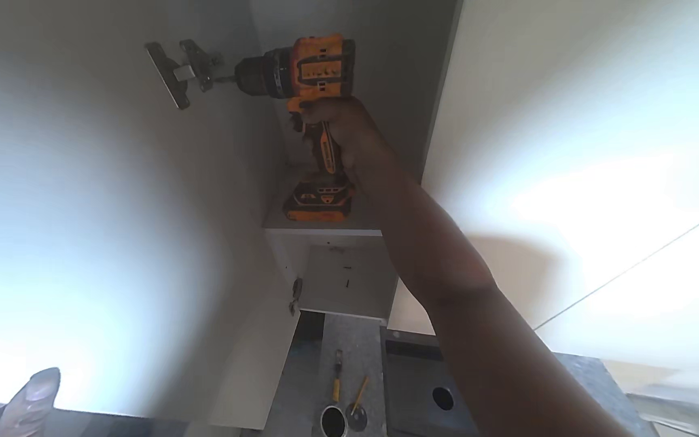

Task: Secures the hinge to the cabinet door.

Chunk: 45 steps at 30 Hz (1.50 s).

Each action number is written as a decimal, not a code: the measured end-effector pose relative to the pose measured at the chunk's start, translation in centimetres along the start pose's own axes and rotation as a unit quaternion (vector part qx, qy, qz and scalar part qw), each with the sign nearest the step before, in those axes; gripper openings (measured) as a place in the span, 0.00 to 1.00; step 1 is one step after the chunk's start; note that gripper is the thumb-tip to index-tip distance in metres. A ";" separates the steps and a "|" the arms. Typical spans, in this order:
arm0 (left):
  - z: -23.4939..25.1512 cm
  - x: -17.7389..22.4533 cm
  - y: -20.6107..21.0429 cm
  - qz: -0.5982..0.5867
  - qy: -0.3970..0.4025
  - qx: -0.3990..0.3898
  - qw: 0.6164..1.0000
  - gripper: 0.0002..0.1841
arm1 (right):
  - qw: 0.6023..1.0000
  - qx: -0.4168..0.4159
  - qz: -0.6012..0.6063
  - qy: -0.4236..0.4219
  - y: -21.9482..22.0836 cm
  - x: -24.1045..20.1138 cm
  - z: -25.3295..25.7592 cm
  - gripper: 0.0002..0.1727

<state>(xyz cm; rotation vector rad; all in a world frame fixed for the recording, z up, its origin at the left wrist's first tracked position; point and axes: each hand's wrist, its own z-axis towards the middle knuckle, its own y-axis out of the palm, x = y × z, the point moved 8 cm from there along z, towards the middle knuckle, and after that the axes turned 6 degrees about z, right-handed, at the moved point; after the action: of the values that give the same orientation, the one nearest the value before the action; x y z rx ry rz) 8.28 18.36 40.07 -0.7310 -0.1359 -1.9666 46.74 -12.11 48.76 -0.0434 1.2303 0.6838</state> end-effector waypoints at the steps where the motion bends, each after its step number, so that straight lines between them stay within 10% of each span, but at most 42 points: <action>1: 0.1 0.7 0.3 -0.007 -0.006 0.005 1.000 0.04 | 1.000 0.000 0.003 0.000 0.0 0.0 0.0 0.13; 45: 0.5 2.9 1.4 0.001 -0.029 -0.001 1.000 0.05 | 1.000 0.008 0.009 0.002 0.0 0.0 0.0 0.14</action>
<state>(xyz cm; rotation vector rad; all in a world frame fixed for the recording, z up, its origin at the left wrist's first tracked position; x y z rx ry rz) 8.77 15.62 41.73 -0.7894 -0.1673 -1.9440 46.73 -12.11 48.81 -0.0213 1.2415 0.6897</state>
